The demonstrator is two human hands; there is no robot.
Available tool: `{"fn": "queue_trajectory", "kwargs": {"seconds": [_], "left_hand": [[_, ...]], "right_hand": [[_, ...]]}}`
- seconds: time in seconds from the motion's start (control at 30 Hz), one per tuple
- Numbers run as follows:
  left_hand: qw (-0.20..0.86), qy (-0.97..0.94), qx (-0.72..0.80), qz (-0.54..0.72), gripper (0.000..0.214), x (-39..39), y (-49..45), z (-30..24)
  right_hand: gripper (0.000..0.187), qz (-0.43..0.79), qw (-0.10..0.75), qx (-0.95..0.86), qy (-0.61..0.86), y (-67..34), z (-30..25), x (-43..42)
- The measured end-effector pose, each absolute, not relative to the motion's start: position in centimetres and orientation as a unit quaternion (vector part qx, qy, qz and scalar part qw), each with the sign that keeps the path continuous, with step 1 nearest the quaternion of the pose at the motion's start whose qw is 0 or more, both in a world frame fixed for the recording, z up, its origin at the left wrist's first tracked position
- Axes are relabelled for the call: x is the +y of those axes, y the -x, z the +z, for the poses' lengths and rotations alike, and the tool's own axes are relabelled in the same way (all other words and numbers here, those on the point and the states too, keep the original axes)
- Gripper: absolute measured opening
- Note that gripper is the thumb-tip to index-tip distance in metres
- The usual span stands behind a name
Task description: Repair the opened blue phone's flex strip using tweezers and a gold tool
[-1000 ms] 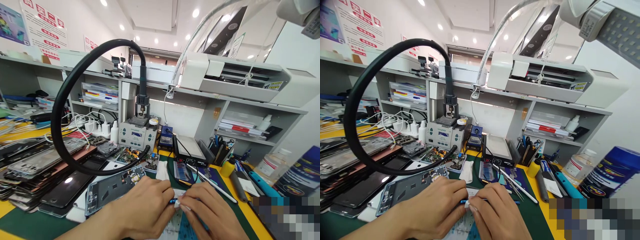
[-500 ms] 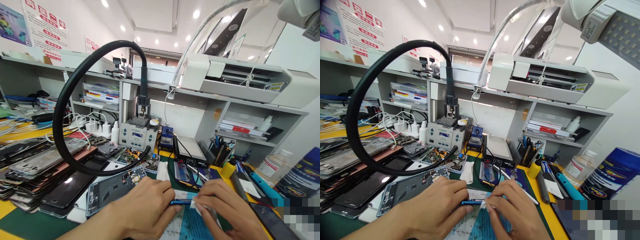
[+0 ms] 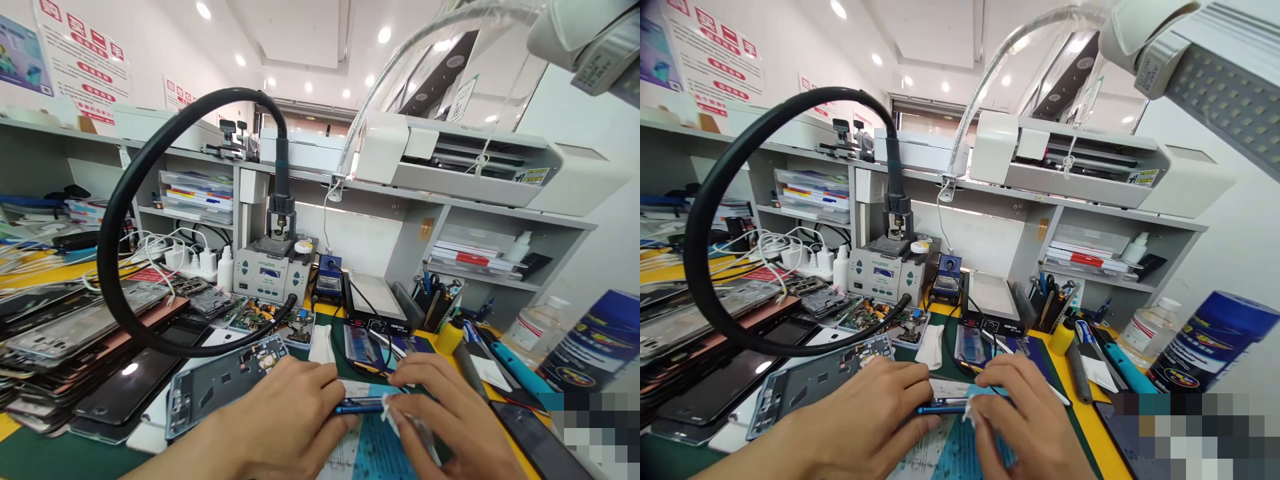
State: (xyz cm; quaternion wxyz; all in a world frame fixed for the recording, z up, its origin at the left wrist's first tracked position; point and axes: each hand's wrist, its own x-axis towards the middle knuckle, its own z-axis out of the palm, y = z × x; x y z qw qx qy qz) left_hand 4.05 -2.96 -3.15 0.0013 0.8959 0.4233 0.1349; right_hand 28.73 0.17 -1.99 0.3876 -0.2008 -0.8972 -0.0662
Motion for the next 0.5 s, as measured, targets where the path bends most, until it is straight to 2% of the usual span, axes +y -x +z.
{"fn": "queue_trajectory", "kwargs": {"seconds": [0.1,0.17,0.27,0.33,0.43,0.5], "left_hand": [[0.017,-0.893,0.431,0.13,0.022,-2.9,-4.0,-3.1],[0.026,-0.89,0.439,0.119,0.022,-2.9,-3.9,-3.0],[0.043,-0.89,0.442,0.101,0.014,-2.9,-3.9,-2.9],[0.049,-0.887,0.448,0.098,0.01,-2.9,-3.9,-2.9],[0.053,-0.881,0.458,0.104,0.009,-3.0,-4.1,-3.0],[0.059,-0.879,0.459,0.115,0.01,-3.2,-4.1,-3.1]], "right_hand": [[0.01,-0.025,0.426,-0.855,0.295,-31.5,-0.6,1.4],[0.016,-0.036,0.464,-0.768,0.441,-33.5,0.2,2.8],[0.039,-0.03,0.422,-0.685,0.594,-36.0,0.5,5.1],[0.041,-0.015,0.397,-0.68,0.616,-36.8,0.1,6.4],[0.033,0.005,0.357,-0.683,0.638,-37.0,-1.3,8.0],[0.04,0.01,0.333,-0.676,0.657,-37.0,-2.1,8.7]]}}
